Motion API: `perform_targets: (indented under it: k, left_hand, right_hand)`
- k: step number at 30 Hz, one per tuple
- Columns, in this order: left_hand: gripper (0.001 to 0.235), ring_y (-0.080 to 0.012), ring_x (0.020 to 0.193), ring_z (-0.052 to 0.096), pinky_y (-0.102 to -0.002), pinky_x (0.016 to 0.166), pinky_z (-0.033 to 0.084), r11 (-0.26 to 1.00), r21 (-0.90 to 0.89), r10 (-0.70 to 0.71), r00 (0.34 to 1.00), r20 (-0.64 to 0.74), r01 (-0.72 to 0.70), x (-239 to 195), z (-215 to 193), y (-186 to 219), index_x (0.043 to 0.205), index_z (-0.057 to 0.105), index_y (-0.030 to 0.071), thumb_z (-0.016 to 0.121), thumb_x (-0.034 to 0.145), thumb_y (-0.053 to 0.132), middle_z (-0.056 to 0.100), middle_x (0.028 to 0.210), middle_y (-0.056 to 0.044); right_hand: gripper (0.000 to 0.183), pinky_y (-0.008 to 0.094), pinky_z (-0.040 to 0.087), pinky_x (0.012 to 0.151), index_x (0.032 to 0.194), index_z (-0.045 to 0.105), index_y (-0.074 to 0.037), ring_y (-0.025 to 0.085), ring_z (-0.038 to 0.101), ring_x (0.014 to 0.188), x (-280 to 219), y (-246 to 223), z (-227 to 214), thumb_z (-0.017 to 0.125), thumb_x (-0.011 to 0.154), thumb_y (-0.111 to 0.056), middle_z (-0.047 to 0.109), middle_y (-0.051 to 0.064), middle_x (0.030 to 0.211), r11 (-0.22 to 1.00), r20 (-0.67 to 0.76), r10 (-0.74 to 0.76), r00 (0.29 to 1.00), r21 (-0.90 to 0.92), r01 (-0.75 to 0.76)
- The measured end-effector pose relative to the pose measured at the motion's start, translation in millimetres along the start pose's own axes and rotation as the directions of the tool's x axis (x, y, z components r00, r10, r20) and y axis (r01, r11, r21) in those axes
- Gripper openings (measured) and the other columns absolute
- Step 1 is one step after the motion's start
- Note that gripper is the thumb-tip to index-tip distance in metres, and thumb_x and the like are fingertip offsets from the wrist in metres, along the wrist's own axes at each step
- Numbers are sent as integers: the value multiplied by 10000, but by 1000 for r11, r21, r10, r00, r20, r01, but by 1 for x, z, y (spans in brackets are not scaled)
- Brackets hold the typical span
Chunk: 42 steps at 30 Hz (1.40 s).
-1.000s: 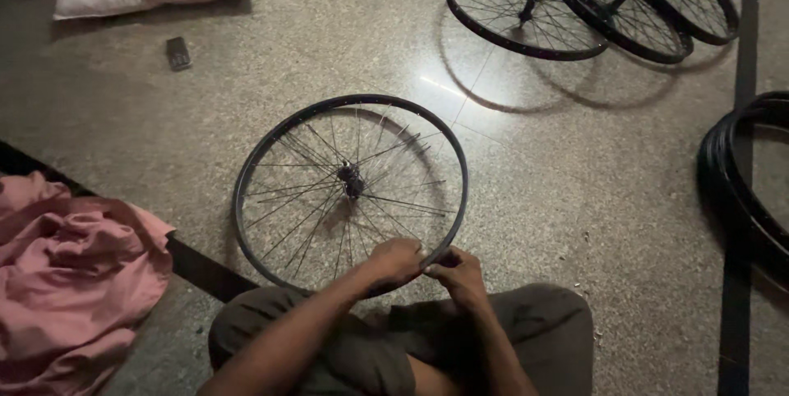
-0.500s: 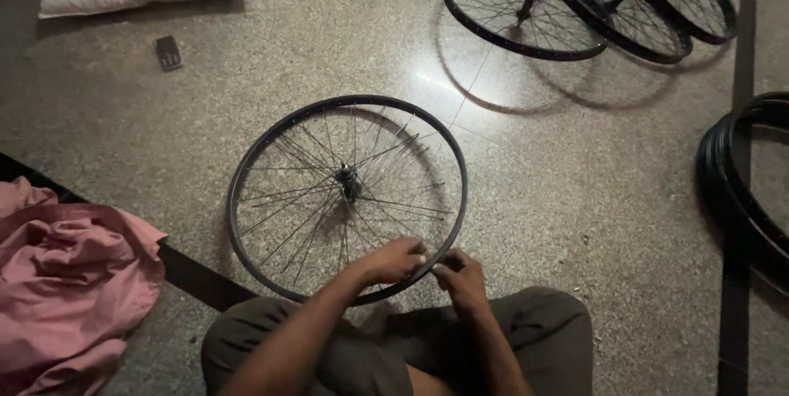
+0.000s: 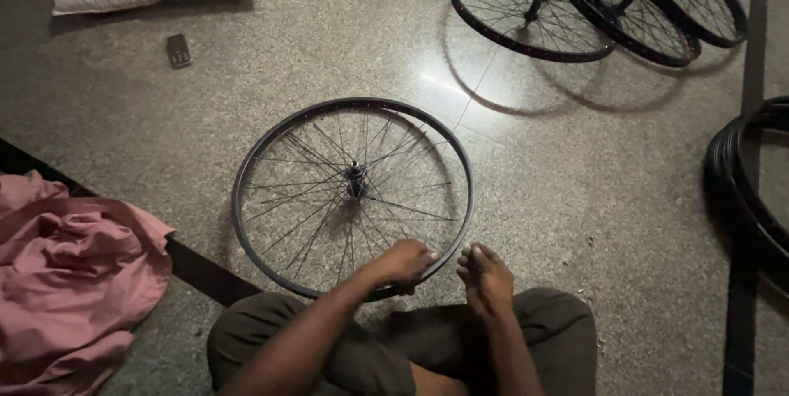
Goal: The person is sitting on the floor assembling a bicycle wheel. They are using a spoke wrench to tighten the spokes and adjust the tension of the wheel. The person rotates the wheel periodically to access different spokes.
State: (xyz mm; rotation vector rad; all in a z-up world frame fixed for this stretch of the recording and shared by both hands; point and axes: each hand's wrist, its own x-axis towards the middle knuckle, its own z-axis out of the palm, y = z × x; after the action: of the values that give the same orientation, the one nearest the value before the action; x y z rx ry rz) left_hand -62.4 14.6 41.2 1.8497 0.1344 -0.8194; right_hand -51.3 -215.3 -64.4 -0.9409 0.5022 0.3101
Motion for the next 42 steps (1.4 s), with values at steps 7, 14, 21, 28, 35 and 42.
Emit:
perform_targets:
  k: [7,14,21,28,35,42]
  left_hand:
    - [493,-282,583,706,-381,582,559,938,308,177,984,-29,-159,32,14,-32,943,704,-68,528,1109,362,657,698,-169]
    - [441,-290,581,728,-428,598,597,967,227,121,993,2,-119,29,5,-30,963,670,-56,528,1041,354,686,693,-151]
    - [322,-354,723,714,-509,674,593,982,97,162,987,-21,-159,32,11,-45,925,644,-7,564,1004,295,687,791,-195]
    - [352,-381,923,682,-514,818,548,748,661,144,955,-258,66,-21,7,-14,914,736,13,669,926,358,701,956,-238]
    - [205,-220,526,594,-378,477,483,453,-885,-61,987,-148,-105,24,16,-54,858,641,25,739,912,196,633,696,-96]
    - [94,-183,573,603,-353,481,486,808,-551,-87,882,-464,-210,60,29,-75,838,693,-25,760,795,25,664,718,-105]
  right_hand:
    - [159,332,547,679,1100,615,-29,207,644,791,-11,-7,17,639,954,-90,674,98,924,993,9,-98,995,72,97]
    - [169,278,497,596,1113,644,-33,148,588,706,5,3,3,673,970,-119,621,54,856,998,7,-69,998,1,69]
    - [249,270,499,568,1167,656,32,141,586,669,-3,8,19,668,954,-96,643,55,822,987,-9,-99,995,-126,97]
    - [269,281,482,552,1155,646,44,150,581,649,-8,20,19,689,931,-98,623,64,783,993,24,-45,999,-105,47]
    - [222,307,506,544,1046,720,74,179,601,618,-14,58,21,727,926,-112,663,119,780,912,99,-66,993,-397,100]
    - [208,321,595,599,1043,745,34,167,698,670,-19,68,9,698,866,-64,752,80,828,911,142,-91,986,-387,140]
